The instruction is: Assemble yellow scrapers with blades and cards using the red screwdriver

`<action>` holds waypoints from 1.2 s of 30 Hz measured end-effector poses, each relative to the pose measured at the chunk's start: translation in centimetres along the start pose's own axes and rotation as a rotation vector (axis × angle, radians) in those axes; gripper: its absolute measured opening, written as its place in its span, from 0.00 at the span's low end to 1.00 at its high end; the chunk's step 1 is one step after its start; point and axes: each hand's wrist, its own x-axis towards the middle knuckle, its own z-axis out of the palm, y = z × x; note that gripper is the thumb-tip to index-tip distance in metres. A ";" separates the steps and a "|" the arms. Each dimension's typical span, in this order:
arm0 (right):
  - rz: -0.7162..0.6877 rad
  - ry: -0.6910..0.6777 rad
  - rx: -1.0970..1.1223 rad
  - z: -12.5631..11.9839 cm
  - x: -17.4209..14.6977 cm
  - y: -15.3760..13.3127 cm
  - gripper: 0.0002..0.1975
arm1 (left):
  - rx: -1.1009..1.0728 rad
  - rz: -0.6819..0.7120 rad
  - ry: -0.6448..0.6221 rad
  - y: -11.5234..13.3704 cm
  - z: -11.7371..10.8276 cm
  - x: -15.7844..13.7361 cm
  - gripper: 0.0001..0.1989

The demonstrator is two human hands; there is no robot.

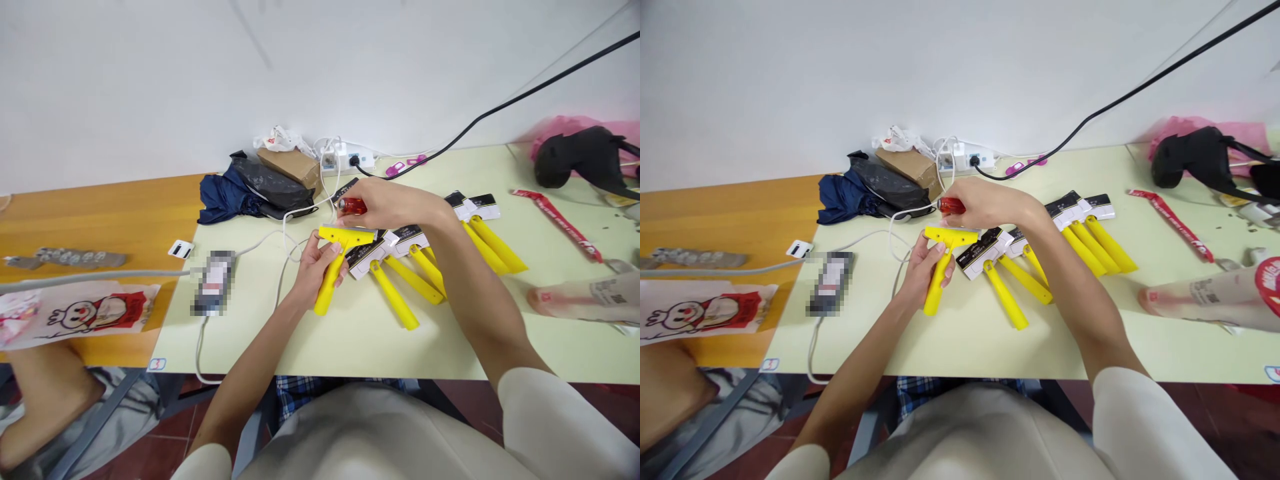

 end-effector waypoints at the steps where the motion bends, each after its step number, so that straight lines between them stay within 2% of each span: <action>1: -0.007 -0.006 -0.004 -0.1 -0.1 0.0 0.18 | -0.001 0.001 -0.002 -0.1 0.0 0.0 0.26; 10: -0.087 -0.018 -0.119 0.5 0.2 -0.4 0.16 | -0.004 0.013 -0.043 -0.4 -0.3 -0.1 0.23; 15: -0.078 -0.011 -0.140 0.9 0.4 -0.2 0.15 | -0.026 -0.002 -0.017 -0.2 -0.1 -0.2 0.24; 36: -0.042 -0.024 -0.130 0.8 0.5 -0.7 0.17 | -0.019 0.029 -0.043 -0.5 -0.2 0.0 0.22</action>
